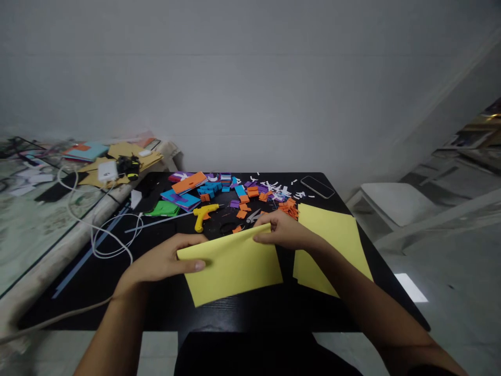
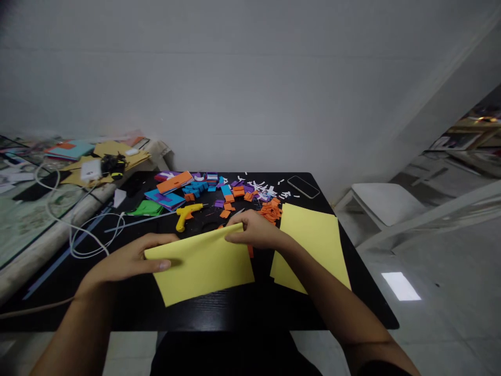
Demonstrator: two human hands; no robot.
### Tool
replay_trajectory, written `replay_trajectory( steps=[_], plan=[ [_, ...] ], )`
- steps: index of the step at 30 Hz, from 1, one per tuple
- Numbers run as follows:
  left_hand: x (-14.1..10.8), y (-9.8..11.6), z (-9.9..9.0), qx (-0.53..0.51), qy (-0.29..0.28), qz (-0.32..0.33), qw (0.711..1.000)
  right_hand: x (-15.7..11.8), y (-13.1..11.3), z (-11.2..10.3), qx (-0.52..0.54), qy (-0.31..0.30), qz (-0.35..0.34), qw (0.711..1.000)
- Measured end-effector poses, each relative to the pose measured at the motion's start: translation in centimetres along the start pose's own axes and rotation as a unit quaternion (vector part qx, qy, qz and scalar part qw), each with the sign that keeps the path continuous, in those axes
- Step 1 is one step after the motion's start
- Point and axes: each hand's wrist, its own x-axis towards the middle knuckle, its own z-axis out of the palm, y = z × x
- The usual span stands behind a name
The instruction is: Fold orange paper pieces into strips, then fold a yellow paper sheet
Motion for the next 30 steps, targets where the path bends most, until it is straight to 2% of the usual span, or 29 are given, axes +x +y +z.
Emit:
replay_trajectory(
  steps=[2,4,6,9,12,14,17,19,22,26,30],
  plan=[
    [0.3,0.4,-0.1,0.000,0.020,0.015,1.000,0.3,-0.5,-0.4,-0.025,-0.018,-0.009,0.999],
    [0.7,0.7,0.0,0.004,0.009,0.017,1.000,0.6,-0.9,-0.7,-0.063,-0.039,-0.020,0.997],
    [1.1,1.0,0.5,0.022,-0.011,0.006,1.000,0.8,-1.2,-0.5,-0.094,-0.059,-0.034,0.993],
    [1.8,1.2,1.7,0.053,-0.009,-0.017,0.998,1.2,-1.7,0.2,-0.125,-0.067,-0.056,0.988],
    [2.2,0.7,3.1,0.030,-0.005,-0.050,0.998,1.2,-1.9,1.0,-0.109,-0.023,-0.065,0.992],
    [2.1,-0.2,4.0,-0.027,0.011,-0.065,0.997,0.8,-1.7,1.2,-0.029,0.011,-0.051,0.998],
    [1.8,-1.8,5.2,-0.140,0.109,-0.074,0.981,-0.2,-0.8,1.3,0.117,0.043,-0.021,0.992],
    [1.7,-2.7,6.1,-0.202,0.174,-0.076,0.961,-0.8,-0.2,1.4,0.152,0.070,-0.013,0.986],
    [2.0,-3.4,7.2,-0.248,0.170,-0.072,0.951,-1.2,0.6,2.0,0.200,0.144,-0.031,0.969],
    [3.1,-2.9,7.5,-0.242,0.148,-0.059,0.957,-1.4,0.7,3.0,0.232,0.163,-0.020,0.959],
    [4.0,-1.7,7.1,-0.261,0.210,-0.045,0.941,-1.5,0.3,3.4,0.180,0.168,-0.017,0.969]
  ],
)
